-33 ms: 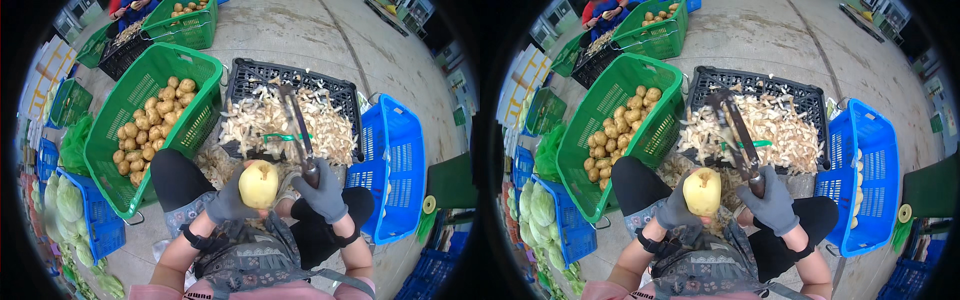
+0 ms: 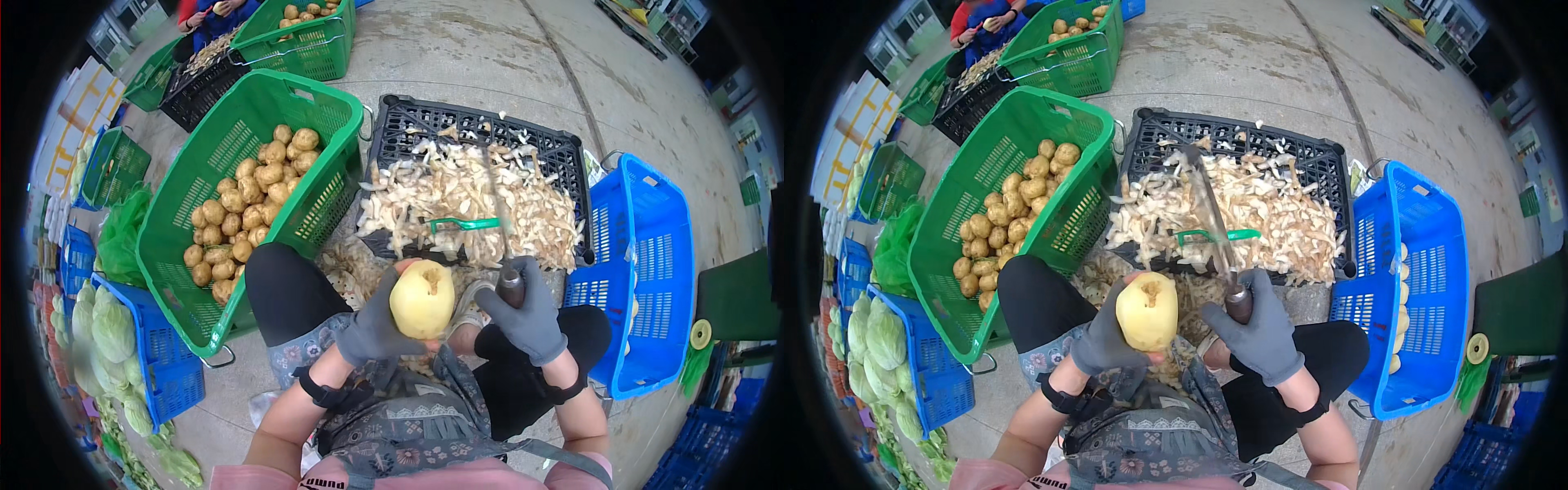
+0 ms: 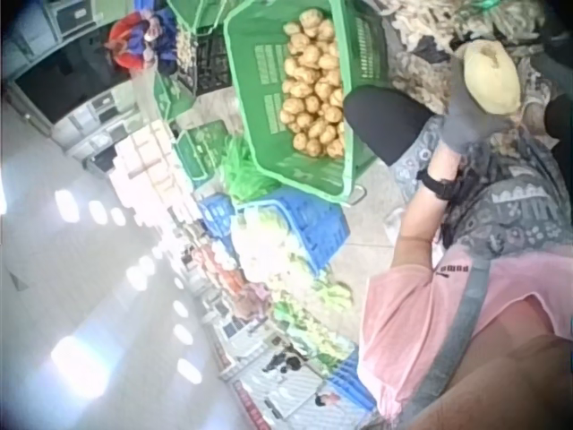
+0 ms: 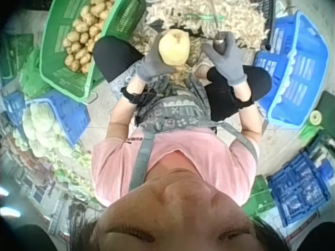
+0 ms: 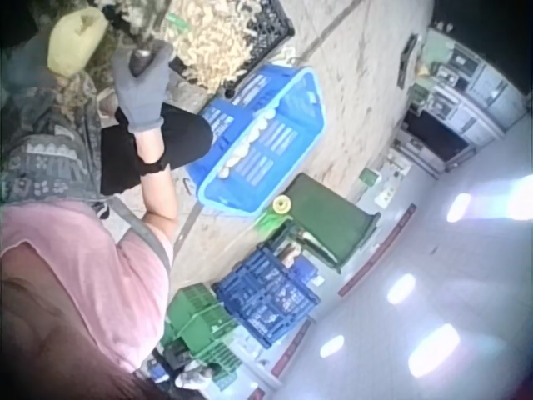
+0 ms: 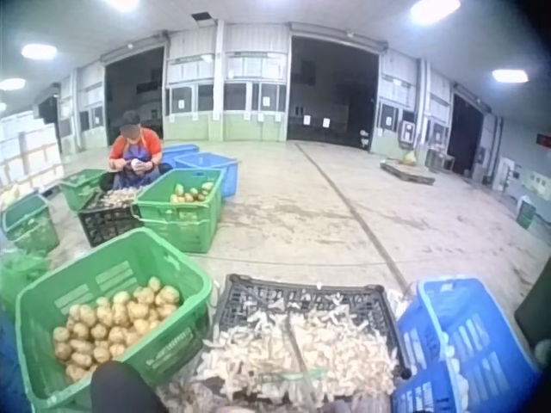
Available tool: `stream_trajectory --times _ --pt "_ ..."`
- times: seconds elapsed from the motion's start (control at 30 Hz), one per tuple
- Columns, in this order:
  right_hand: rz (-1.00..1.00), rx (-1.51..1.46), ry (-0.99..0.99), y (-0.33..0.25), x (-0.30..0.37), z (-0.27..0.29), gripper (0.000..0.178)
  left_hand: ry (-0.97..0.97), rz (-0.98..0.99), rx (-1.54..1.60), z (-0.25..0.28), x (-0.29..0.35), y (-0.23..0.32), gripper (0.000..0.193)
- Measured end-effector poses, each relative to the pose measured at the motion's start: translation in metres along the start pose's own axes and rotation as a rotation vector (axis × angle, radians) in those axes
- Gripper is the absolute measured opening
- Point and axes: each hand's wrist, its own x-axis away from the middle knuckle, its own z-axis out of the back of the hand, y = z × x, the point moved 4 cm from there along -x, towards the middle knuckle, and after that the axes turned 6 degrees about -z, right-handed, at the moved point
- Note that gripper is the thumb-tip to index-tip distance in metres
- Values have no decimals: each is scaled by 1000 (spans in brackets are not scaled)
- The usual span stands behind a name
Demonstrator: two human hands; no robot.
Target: Peel potatoes using a hand peeler while seated in a vegetable processing area.
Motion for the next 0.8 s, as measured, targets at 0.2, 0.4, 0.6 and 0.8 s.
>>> stream_trajectory --times 0.2,0.4,0.6,0.8 --pt "-58 -183 -329 -1 3 8 32 147 -127 -323 3 2 9 108" --pt "47 146 -32 -15 6 18 30 233 -307 -712 12 -1 11 101" --pt "-359 -577 -450 -23 8 -6 22 224 -331 -704 11 0 6 102" --pt "-231 -513 -334 -12 4 -24 23 242 -302 -633 7 3 4 93"
